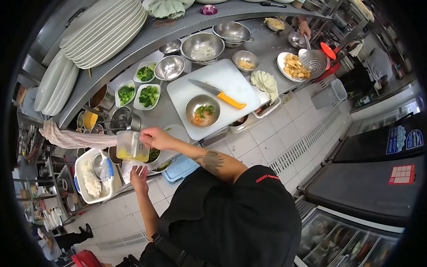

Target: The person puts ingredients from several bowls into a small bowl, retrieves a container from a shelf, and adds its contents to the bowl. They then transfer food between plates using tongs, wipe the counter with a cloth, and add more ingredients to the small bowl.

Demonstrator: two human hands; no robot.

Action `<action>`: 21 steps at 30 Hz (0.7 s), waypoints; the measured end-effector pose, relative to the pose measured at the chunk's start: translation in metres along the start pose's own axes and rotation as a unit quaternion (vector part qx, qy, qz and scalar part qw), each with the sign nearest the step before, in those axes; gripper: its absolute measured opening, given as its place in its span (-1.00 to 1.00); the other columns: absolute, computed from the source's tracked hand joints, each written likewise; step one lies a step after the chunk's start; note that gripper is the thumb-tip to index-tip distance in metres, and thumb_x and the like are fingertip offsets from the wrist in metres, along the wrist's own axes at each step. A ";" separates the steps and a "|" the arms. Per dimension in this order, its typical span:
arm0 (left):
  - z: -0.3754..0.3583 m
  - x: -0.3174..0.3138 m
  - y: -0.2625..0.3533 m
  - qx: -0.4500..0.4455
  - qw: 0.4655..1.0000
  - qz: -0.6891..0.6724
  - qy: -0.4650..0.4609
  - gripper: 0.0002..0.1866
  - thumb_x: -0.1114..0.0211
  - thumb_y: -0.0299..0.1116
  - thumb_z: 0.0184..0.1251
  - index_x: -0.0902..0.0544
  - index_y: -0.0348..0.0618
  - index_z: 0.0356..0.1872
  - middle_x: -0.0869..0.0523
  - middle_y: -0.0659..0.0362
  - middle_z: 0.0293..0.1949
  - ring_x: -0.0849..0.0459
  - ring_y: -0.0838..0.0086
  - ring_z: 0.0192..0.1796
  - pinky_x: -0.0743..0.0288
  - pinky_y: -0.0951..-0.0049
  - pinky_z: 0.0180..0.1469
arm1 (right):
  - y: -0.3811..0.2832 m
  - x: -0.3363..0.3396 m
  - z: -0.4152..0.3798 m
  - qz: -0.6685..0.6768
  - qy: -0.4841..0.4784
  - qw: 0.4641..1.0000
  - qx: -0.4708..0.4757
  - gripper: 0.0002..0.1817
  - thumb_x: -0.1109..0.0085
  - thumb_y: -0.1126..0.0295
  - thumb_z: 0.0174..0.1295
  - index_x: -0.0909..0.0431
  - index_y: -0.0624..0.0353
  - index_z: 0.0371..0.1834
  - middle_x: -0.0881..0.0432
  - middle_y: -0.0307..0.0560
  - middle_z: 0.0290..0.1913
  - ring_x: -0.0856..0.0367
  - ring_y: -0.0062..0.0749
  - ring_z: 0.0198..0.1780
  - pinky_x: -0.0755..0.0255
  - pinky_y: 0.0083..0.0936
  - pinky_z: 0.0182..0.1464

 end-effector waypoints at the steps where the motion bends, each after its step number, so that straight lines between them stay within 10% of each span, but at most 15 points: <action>1: -0.002 0.005 0.002 -0.001 1.000 0.003 0.002 -0.34 -0.17 -0.02 0.41 -0.23 -0.31 0.30 -0.47 -0.19 0.17 -0.63 0.01 0.10 -0.61 0.17 0.06 | -0.014 -0.008 -0.004 -0.127 -0.012 0.986 0.105 -0.74 -0.03 0.23 0.44 -0.47 0.10 -0.41 -0.53 -0.26 -0.46 -0.55 -0.43 -0.41 -0.45 -0.31 -0.32; 3: -0.029 0.000 0.025 -0.018 0.994 -0.110 0.009 -0.32 -0.15 0.11 0.39 -0.28 -0.26 0.26 -0.47 -0.12 0.15 -0.60 0.04 0.14 -0.61 0.10 0.04 | -0.032 -0.022 -0.013 -0.370 -0.031 0.878 0.301 -0.86 -0.13 0.37 0.31 -0.54 0.12 -0.40 -0.58 -0.22 -0.43 -0.58 -0.31 -0.31 -0.44 -0.31 -0.24; 8: -0.087 -0.031 0.066 0.007 0.952 -0.219 -0.213 -0.16 0.05 0.38 0.35 -0.14 0.03 0.47 -0.31 0.02 0.39 -0.41 -0.01 0.33 -0.45 -0.10 0.25 | -0.017 -0.055 -0.031 -0.556 -0.106 0.737 0.370 -0.91 -0.26 0.38 0.03 -0.58 0.04 -0.40 -0.56 -0.24 -0.25 -0.47 -0.27 0.07 -0.37 -0.20 -0.03; 13: -0.063 -0.015 0.037 -0.062 0.960 -0.225 -0.152 -0.32 -0.11 0.00 0.38 -0.16 0.08 0.46 -0.31 0.02 0.40 -0.39 0.05 0.36 -0.51 -0.21 0.14 | -0.003 -0.086 -0.053 -0.582 -0.159 0.681 0.415 -0.71 -0.32 0.34 -0.05 -0.63 0.01 -0.19 -0.52 -0.13 0.06 -0.39 -0.13 0.22 -0.34 -0.16 0.16; 18: -0.087 0.000 0.044 -0.040 0.965 -0.246 -0.087 -0.32 -0.13 -0.22 0.30 -0.17 0.05 0.45 -0.37 0.00 0.35 -0.43 -0.01 0.34 -0.56 -0.19 0.12 | -0.008 -0.040 -0.089 -0.412 0.085 0.872 0.248 -0.81 -0.26 0.45 0.20 -0.62 0.15 -0.11 -0.57 -0.01 -0.04 -0.58 -0.15 -0.05 -0.50 -0.36 -0.04; 21: -0.094 0.027 0.024 -0.052 0.983 -0.158 -0.080 -0.31 -0.06 -0.20 0.30 -0.12 0.11 0.48 -0.29 -0.08 0.40 -0.43 -0.08 0.34 -0.55 -0.23 0.11 | 0.076 0.056 -0.118 -0.268 0.249 0.927 -0.082 -0.86 -0.16 0.37 0.29 -0.58 0.22 -0.24 -0.62 -0.11 -0.36 -0.59 -0.42 -0.43 -0.47 -0.50 -0.39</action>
Point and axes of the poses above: each hand's wrist, its own z-axis towards the middle knuckle, its own x-axis out of the back of the hand, y = z × x, the point moved 2 cm from there along z, towards the middle knuckle
